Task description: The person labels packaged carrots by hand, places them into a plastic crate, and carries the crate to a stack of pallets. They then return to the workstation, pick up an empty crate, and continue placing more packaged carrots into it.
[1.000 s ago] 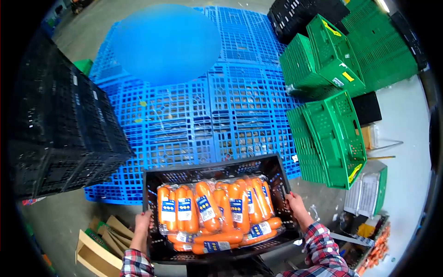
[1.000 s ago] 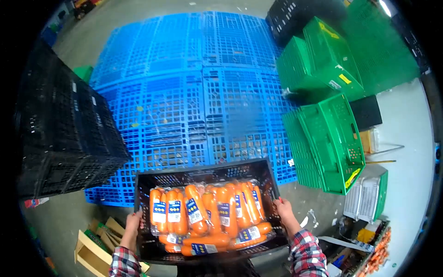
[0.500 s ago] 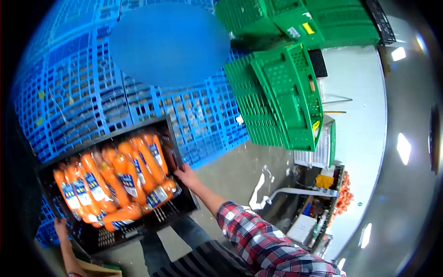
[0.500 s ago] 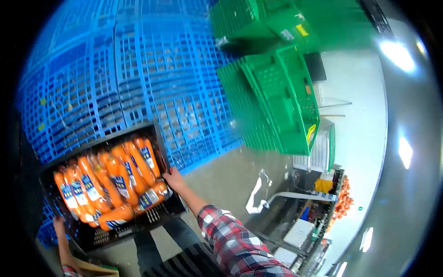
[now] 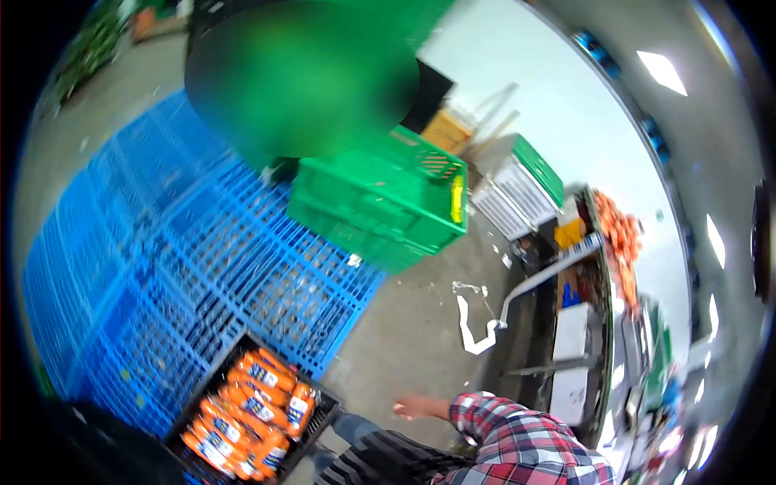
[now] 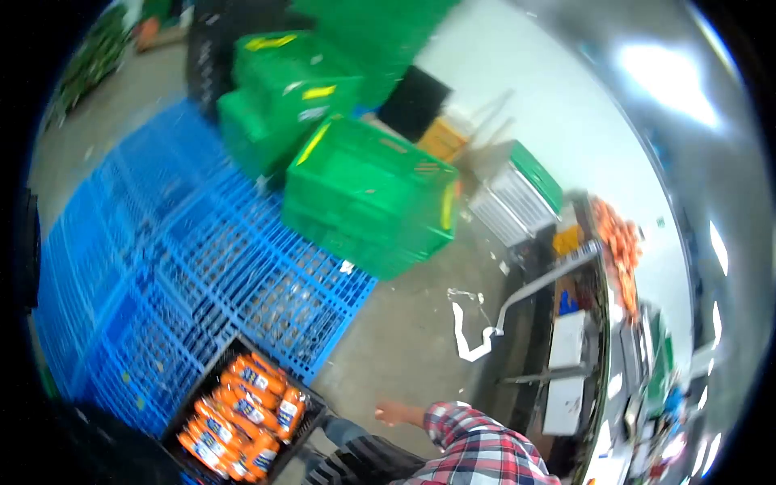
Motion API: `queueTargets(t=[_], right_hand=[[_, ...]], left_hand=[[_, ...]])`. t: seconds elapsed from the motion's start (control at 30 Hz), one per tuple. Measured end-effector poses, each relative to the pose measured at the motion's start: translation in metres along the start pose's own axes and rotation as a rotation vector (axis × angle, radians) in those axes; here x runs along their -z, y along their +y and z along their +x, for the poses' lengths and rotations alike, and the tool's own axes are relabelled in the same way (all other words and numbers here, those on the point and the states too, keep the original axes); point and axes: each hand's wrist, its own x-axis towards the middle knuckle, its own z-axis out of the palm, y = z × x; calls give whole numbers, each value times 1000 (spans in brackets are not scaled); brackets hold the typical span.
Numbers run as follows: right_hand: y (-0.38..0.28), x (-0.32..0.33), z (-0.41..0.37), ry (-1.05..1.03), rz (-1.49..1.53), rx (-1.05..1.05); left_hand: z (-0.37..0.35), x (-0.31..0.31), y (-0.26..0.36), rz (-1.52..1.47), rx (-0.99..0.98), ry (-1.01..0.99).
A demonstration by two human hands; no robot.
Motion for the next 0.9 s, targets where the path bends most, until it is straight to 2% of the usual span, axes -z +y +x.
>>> queueTargets(t=[0.07, 0.13, 0.2, 0.27, 0.33, 0.4, 0.47, 0.53, 0.57, 0.6, 0.67, 0.7, 0.8, 0.87, 0.9], right_hand=[[39, -16, -44, -18, 256, -181], [74, -47, -100, 46, 414, -212], [77, -77, -180, 222, 576, -249], [160, -134, -197, 166, 441, -334], [151, -150, -249, 193, 515, -529], [162, -160, -273, 171, 635, -522], [176, -170, -271, 358, 679, -528], [180, -158, -263, 533, 680, -520], [183, -149, -256, 573, 724, -537], [202, -149, -242, 630, 579, -429], [230, -127, -226, 665, 591, -366], [236, -103, -232, 633, 549, -368], [269, -26, -253, 615, 1124, -326], [304, 25, -257, 632, 1278, -338], [331, 43, -248, 699, 1237, -338]], left_hand=[[14, -1, 40, 62, -108, -40], [30, 6, 69, 135, -207, -69], [59, 29, 88, 180, -274, -59], [76, 48, 100, 207, -296, -31], [95, 67, 110, 224, -345, 27], [121, 85, 118, 224, -571, 130], [143, 84, 148, 291, -948, 220], [153, 40, 208, 1037, -693, 56], [93, 22, 270, 498, -486, -214], [30, 0, 330, -55, -256, -450], [-1, -58, 381, 28, -435, -564], [-33, -82, 410, -4, -312, -633], [-119, -152, 494, -95, -56, -808], [-147, -189, 534, -22, -130, -920], [-149, -206, 549, 139, -243, -940]])
